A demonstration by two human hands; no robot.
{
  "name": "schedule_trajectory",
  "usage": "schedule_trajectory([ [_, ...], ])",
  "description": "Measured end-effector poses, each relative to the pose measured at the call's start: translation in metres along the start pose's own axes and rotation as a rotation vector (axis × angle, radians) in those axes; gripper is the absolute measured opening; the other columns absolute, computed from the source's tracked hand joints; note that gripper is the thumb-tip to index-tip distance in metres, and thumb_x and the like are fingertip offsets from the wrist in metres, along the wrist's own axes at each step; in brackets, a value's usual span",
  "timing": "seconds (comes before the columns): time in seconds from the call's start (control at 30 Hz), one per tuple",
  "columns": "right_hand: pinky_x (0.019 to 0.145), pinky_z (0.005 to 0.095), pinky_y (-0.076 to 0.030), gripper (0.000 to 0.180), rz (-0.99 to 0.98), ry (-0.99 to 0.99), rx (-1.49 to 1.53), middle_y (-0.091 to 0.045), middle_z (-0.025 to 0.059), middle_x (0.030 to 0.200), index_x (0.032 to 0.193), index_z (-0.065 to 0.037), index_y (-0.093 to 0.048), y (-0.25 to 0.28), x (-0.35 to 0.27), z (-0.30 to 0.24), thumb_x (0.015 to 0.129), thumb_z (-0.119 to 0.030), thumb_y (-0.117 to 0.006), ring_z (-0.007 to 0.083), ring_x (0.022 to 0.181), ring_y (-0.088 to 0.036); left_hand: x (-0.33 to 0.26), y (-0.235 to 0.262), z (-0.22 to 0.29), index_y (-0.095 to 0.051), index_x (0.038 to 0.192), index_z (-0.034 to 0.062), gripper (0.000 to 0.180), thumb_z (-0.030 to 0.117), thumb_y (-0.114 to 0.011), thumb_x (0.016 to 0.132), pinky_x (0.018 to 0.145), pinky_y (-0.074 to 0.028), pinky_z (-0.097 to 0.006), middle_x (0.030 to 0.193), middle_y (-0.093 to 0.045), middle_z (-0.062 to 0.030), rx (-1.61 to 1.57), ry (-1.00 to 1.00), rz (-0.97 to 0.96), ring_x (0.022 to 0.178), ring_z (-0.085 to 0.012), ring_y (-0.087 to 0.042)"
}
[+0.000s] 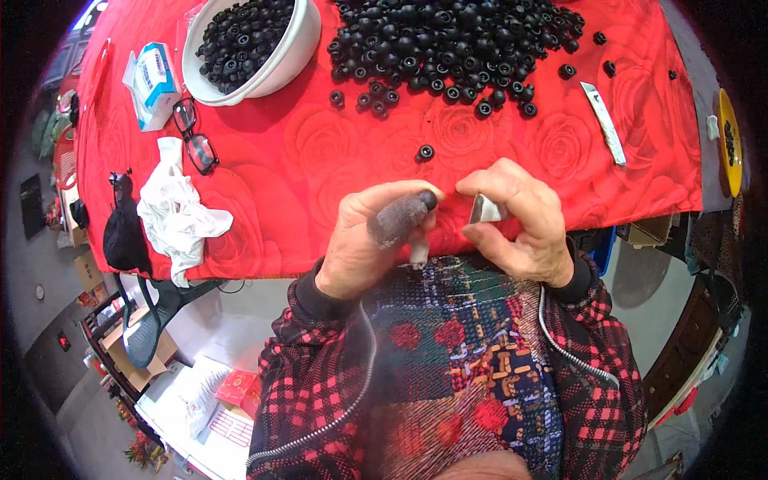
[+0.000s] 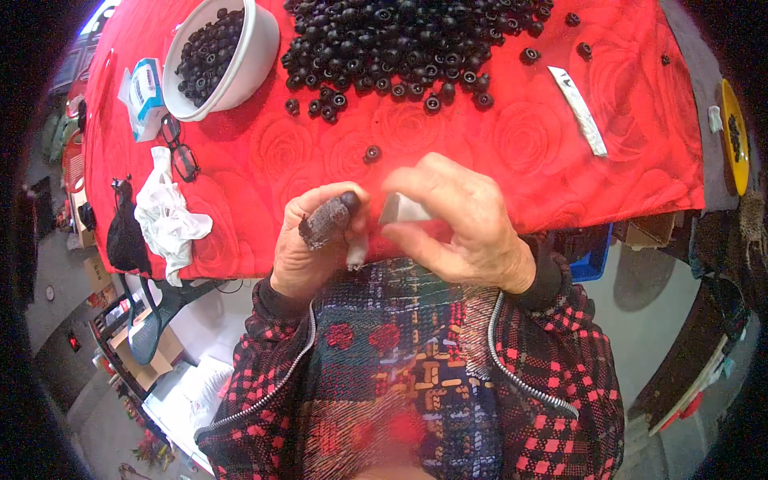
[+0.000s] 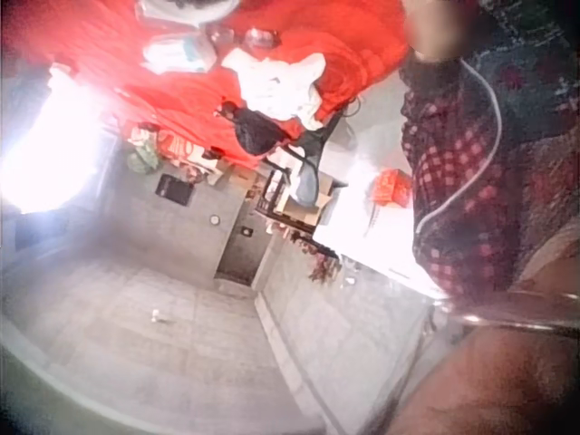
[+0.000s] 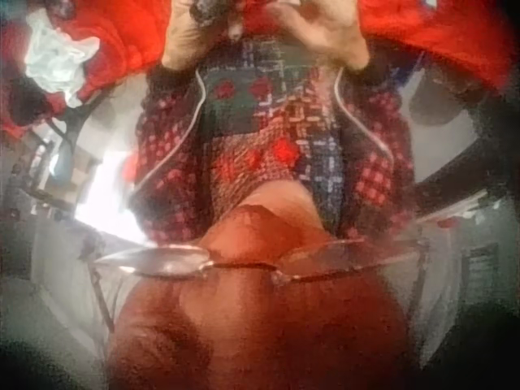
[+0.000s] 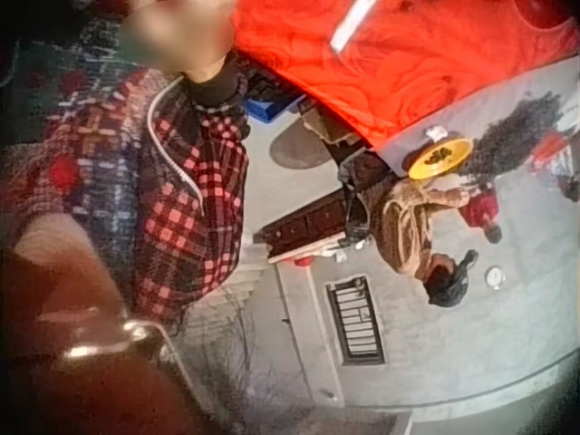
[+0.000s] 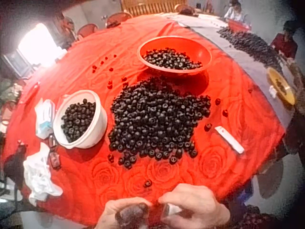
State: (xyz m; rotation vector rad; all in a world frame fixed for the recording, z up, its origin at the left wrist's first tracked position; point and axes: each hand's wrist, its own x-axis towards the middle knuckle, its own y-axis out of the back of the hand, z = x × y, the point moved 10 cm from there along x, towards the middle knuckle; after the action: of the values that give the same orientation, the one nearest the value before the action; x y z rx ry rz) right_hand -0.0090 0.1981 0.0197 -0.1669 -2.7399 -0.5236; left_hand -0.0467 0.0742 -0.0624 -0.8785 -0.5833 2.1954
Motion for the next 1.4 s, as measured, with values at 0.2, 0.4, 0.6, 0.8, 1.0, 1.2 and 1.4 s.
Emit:
schedule_trajectory([
  [0.2, 0.052, 0.0344, -0.042, 0.040, -0.003, 0.203, -0.067, -0.060, 0.0101, 0.078, 0.104, 0.001, -0.061, -0.014, 0.004, -0.013, 0.065, -0.003, -0.070, 0.0251, 0.063, -0.055, -0.004, -0.008, -0.017, -0.061, 0.103, -0.0015, 0.020, 0.014, -0.057, 0.091, 0.047, -0.048, -0.024, 0.083, -0.063, -0.0070, -0.058, 0.203, -0.040, 0.056, -0.0138, -0.060],
  [0.4, 0.048, 0.0340, -0.039, 0.036, 0.080, 0.324, -0.208, -0.052, 0.0062, 0.067, 0.096, 0.001, -0.062, -0.017, 0.002, -0.029, 0.062, -0.009, -0.070, 0.0223, 0.054, -0.052, -0.006, -0.007, -0.018, -0.062, 0.094, 0.0028, 0.010, 0.006, -0.065, 0.085, 0.052, -0.044, -0.022, 0.078, -0.060, 0.0008, -0.124, 0.176, -0.019, 0.064, -0.0057, -0.055],
  [0.6, 0.048, 0.0347, -0.039, 0.029, 0.093, 0.304, -0.267, -0.051, 0.0062, 0.066, 0.088, -0.001, -0.060, -0.011, -0.001, -0.032, 0.062, -0.004, -0.072, 0.0234, 0.054, -0.051, -0.015, 0.024, 0.056, -0.064, 0.102, -0.0035, 0.020, 0.003, -0.057, 0.084, 0.050, -0.046, -0.025, 0.082, -0.064, -0.0067, 0.262, -0.233, 0.220, 0.059, -0.0121, -0.058],
  [0.8, 0.050, 0.0362, -0.041, 0.027, 0.164, 0.038, -0.288, -0.053, 0.0096, 0.069, 0.088, -0.003, -0.057, 0.001, -0.009, 0.012, 0.064, 0.006, -0.066, 0.0266, 0.059, -0.054, -0.023, 0.046, 0.231, -0.064, 0.104, -0.0055, 0.024, -0.003, -0.054, 0.083, 0.053, -0.048, -0.024, 0.091, -0.067, -0.0119, 0.896, -0.857, 0.596, 0.062, -0.0132, -0.061],
  [1.0, 0.055, 0.0376, -0.043, 0.030, 0.124, 0.026, -0.300, -0.053, 0.0110, 0.073, 0.091, -0.004, -0.056, -0.002, -0.009, 0.023, 0.064, 0.004, -0.065, 0.0293, 0.064, -0.055, -0.007, 0.057, 0.241, -0.064, 0.106, -0.0014, 0.025, -0.005, -0.062, 0.082, 0.066, -0.050, -0.025, 0.089, -0.066, -0.0060, 1.043, -1.045, 0.686, 0.075, -0.0110, -0.059],
  [1.2, 0.055, 0.0389, -0.044, 0.032, 0.130, 0.028, -0.288, -0.051, 0.0108, 0.072, 0.093, -0.004, -0.057, -0.002, -0.014, 0.030, 0.063, 0.003, -0.065, 0.0301, 0.064, -0.055, 0.006, -0.009, 0.114, -0.069, 0.086, 0.0028, 0.014, 0.001, -0.073, 0.073, 0.063, -0.048, -0.028, 0.077, -0.064, -0.0076, 1.297, -0.824, 0.258, 0.070, -0.0157, -0.061],
  [1.4, 0.056, 0.0390, -0.045, 0.033, 0.127, 0.022, -0.292, -0.051, 0.0113, 0.073, 0.093, -0.004, -0.057, -0.003, -0.014, 0.029, 0.062, 0.003, -0.065, 0.0304, 0.066, -0.056, 0.032, -0.016, 0.060, -0.068, 0.085, 0.0027, 0.016, 0.014, -0.074, 0.075, 0.059, -0.047, -0.030, 0.080, -0.062, -0.0088, 1.416, -0.727, 0.170, 0.067, -0.0172, -0.060],
])
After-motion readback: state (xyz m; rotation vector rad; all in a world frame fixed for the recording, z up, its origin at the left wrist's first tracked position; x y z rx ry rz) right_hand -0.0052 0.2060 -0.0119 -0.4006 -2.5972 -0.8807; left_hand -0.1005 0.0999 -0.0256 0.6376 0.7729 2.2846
